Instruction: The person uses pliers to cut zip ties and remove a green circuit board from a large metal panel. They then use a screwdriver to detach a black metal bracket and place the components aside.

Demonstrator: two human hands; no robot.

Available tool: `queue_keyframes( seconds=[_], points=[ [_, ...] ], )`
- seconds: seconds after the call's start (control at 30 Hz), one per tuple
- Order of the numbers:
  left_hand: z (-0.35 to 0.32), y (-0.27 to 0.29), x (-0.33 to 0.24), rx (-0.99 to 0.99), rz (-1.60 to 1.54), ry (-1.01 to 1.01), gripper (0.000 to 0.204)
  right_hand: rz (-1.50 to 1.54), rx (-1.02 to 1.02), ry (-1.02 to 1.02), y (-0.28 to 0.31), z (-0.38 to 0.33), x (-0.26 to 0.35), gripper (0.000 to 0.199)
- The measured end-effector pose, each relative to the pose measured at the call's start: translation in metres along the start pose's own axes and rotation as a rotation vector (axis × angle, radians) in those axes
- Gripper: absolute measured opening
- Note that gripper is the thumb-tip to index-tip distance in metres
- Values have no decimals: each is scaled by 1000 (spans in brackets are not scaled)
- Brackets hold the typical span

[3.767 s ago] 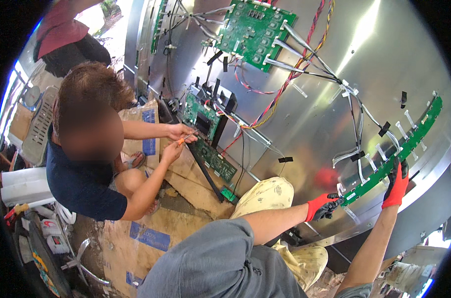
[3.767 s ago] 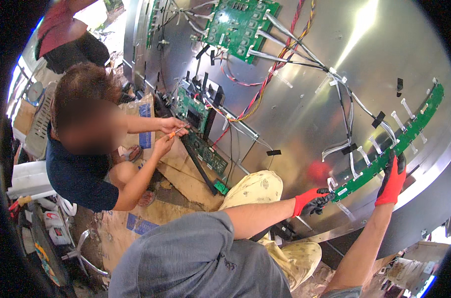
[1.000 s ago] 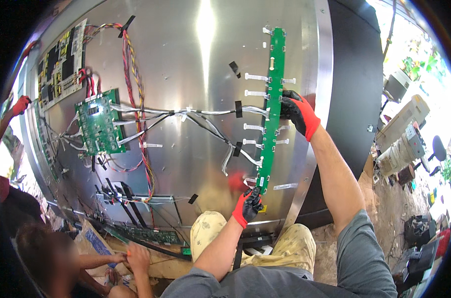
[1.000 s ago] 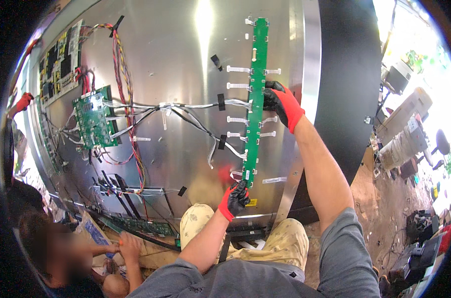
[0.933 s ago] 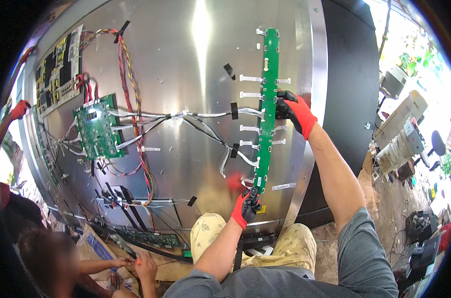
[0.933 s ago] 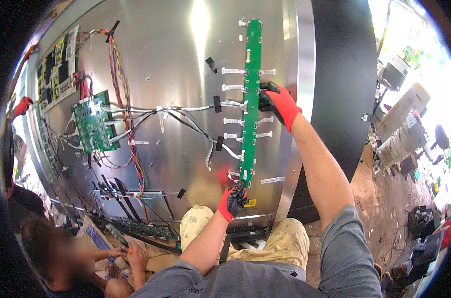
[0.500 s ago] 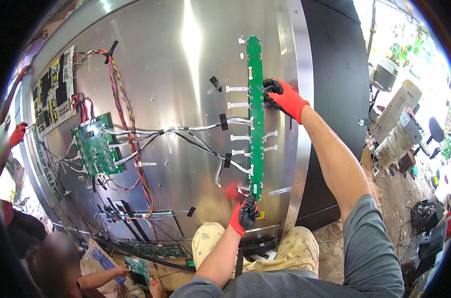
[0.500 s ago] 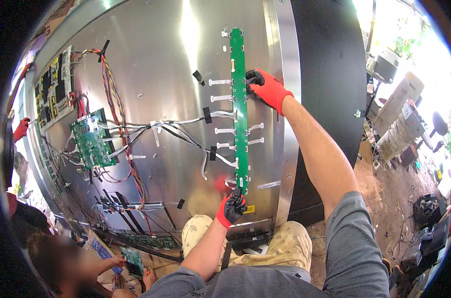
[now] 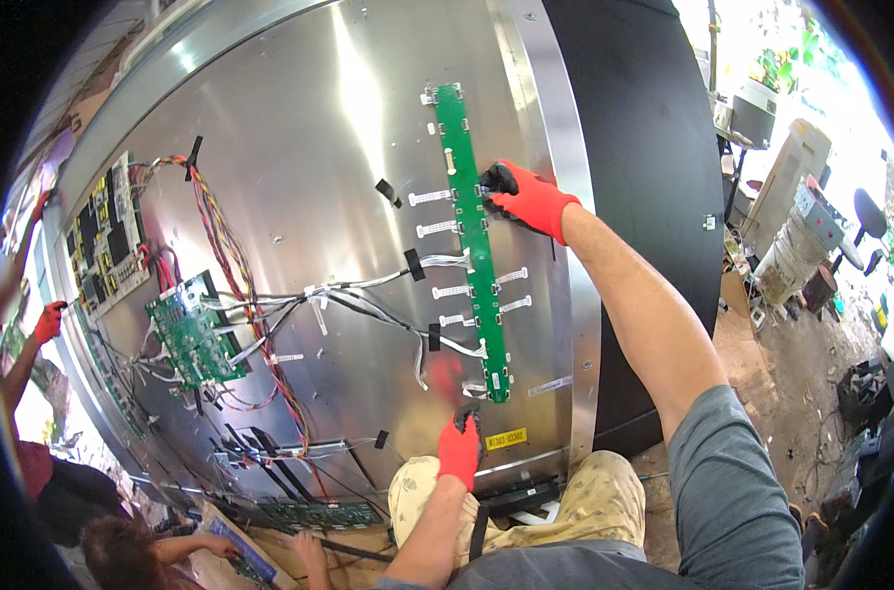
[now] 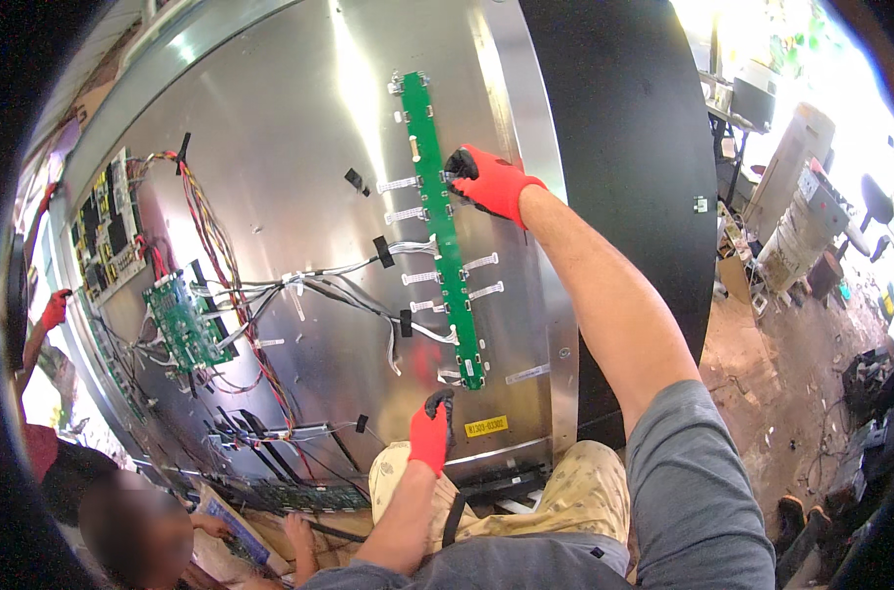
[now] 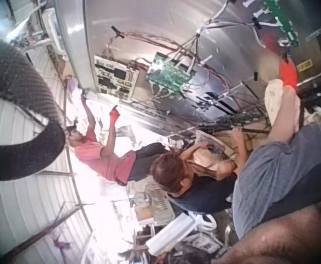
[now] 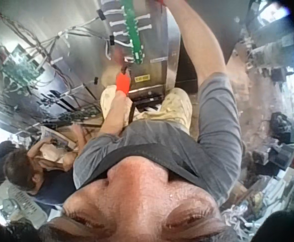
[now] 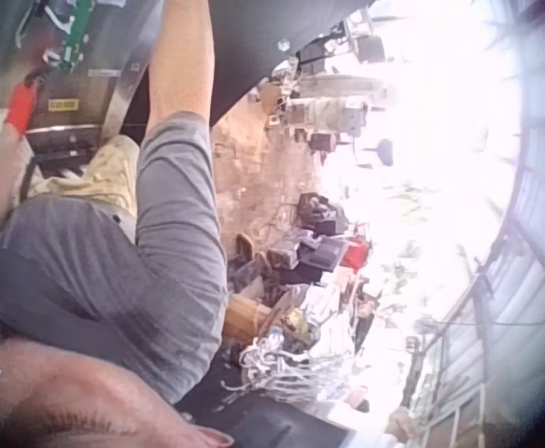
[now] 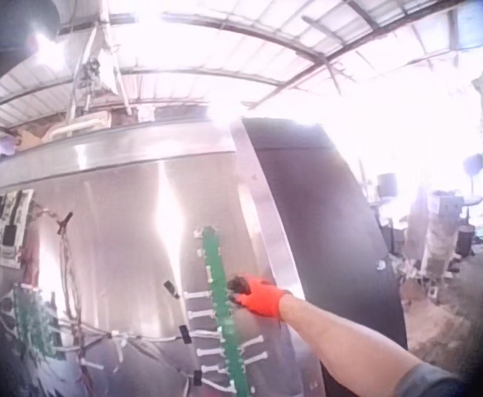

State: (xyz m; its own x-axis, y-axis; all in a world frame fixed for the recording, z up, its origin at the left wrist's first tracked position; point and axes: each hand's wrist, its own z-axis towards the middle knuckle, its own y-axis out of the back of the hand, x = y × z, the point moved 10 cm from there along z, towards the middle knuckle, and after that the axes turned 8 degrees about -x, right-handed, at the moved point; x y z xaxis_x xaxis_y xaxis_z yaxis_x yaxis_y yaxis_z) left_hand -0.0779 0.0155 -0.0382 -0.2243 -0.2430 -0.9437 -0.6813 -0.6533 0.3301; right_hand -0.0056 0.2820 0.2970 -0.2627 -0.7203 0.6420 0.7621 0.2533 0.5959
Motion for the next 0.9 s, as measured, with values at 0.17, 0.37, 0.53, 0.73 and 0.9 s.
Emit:
queue_keyframes(
  seconds=[0.17, 0.37, 0.53, 0.73, 0.9],
  points=[
    [29, 85, -104, -132, -91, -151, 29, 144, 82, -55, -9, 2, -1, 25],
    [111, 87, -331, -79, -308, -582, 29, 107, 62, -3, 3, 7, -15, 27],
    [193, 54, -378, -7, -53, -385, 39, 129, 75, -12, -10, 9, -12, 30],
    [206, 43, -397, 30, 102, -389, 36, 95, 83, -45, 0, -1, -3, 31],
    [209, 41, -390, 192, -56, -348, 28, 150, 43, 41, 6, -8, 13, 32]
  ],
)
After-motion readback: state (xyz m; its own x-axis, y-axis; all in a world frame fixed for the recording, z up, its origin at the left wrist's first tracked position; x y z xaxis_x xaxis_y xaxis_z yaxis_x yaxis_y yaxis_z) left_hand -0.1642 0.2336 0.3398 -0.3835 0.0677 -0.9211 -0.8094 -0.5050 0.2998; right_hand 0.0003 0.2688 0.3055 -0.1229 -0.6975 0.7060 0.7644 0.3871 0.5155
